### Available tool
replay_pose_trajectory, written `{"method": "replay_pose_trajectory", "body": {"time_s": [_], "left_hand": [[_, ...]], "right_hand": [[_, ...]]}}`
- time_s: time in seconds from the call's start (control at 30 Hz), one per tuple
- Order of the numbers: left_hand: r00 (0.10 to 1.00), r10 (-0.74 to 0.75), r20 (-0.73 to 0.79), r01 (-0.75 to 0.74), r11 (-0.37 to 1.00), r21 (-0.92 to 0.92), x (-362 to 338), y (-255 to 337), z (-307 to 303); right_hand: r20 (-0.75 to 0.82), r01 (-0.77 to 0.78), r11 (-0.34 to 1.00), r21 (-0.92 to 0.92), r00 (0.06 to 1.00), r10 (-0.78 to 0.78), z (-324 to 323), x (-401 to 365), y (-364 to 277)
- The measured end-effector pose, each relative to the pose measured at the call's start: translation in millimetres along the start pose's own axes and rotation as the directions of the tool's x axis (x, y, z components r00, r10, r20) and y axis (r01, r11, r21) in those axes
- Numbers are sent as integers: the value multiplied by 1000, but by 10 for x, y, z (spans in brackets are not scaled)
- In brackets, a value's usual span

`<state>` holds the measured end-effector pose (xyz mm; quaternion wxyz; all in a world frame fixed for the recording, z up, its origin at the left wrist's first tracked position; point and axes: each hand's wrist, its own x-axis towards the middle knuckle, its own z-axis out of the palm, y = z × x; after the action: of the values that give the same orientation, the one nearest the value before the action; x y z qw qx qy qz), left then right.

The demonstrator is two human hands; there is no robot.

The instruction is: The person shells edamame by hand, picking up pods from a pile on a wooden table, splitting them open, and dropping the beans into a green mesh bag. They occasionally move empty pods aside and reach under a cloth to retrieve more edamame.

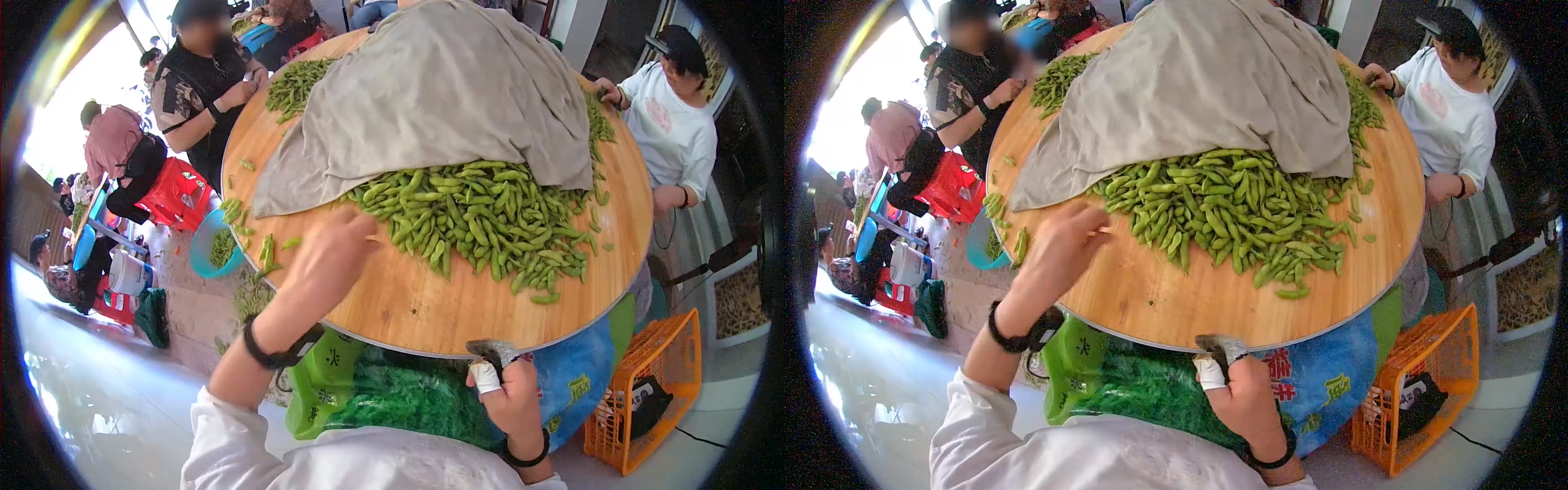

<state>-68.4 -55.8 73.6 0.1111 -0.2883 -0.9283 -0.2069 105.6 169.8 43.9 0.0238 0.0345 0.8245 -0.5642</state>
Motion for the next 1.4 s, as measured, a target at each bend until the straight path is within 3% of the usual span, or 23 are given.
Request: {"method": "replay_pose_trajectory", "body": {"time_s": [0.07, 0.3, 0.37, 0.4, 0.43, 0.47, 0.53, 0.6, 0.63, 0.73, 0.87, 1.03, 1.17, 1.23, 1.27, 1.33, 1.37, 1.4], "left_hand": [[993, -43, 110, 57, 991, -124, 185, -11, 288], [987, 80, 137, -66, 993, -101, 267, -279, 675], [988, -137, 73, 154, 933, -326, 191, -51, 479], [987, -137, 86, 158, 930, -333, 153, 38, 406], [960, -210, 184, 279, 748, -602, 113, 132, 351], [919, -240, 312, 391, 468, -793, 58, 248, 334], [869, -214, 447, 495, 336, -801, -85, 446, 391], [808, -141, 572, 549, -171, -818, -233, 614, 537], [806, -107, 582, 542, -262, -799, -282, 690, 590], [810, -80, 581, 525, -343, -779, -352, 842, 706], [797, -76, 599, 538, -363, -761, -385, 898, 771], [852, -130, 506, 472, -227, -852, -403, 941, 766], [852, -124, 508, 477, -212, -853, -430, 936, 775], [953, -72, 294, 294, -11, -956, -448, 903, 854], [952, -68, 299, 299, -11, -954, -448, 897, 841], [978, 60, 202, 190, 167, -968, -435, 878, 778], [975, 65, 211, 198, 165, -966, -429, 862, 752], [972, 161, 170, 122, 271, -955, -420, 843, 725]], "right_hand": [[-7, -16, 1000, 17, 1000, 16, 27, -6, -13], [19, -24, 1000, 20, 1000, 24, 14, -12, 13], [3, -82, 993, 88, 997, 82, 7, -4, -7], [2, -97, 991, 88, 995, 98, 14, 11, -6], [-9, -55, 990, 133, 998, 57, 19, 32, 19], [-30, -23, 985, 171, 999, 29, 5, 29, 48], [-76, -56, 969, 240, 994, 76, 29, 63, 19], [-110, -28, 945, 326, 992, 67, 61, 91, 60], [-128, -54, 947, 316, 987, 99, 59, 108, 87], [-98, -39, 965, 260, 993, 67, 48, 101, 147], [-82, 37, 975, 217, 996, -19, 58, 92, 165], [-155, 123, 992, -2, 980, -122, 81, 86, 184], [-201, 178, 984, -14, 963, -177, 98, 91, 188], [-165, 135, 990, 31, 978, -129, 91, 84, 227], [-170, 131, 991, 33, 978, -123, 64, 76, 217], [48, -145, 901, 410, 989, 138, -24, 62, 145], [127, -226, 796, 561, 974, 187, -52, 49, 102], [124, -231, 792, 565, 973, 195, -97, 47, 113]]}}
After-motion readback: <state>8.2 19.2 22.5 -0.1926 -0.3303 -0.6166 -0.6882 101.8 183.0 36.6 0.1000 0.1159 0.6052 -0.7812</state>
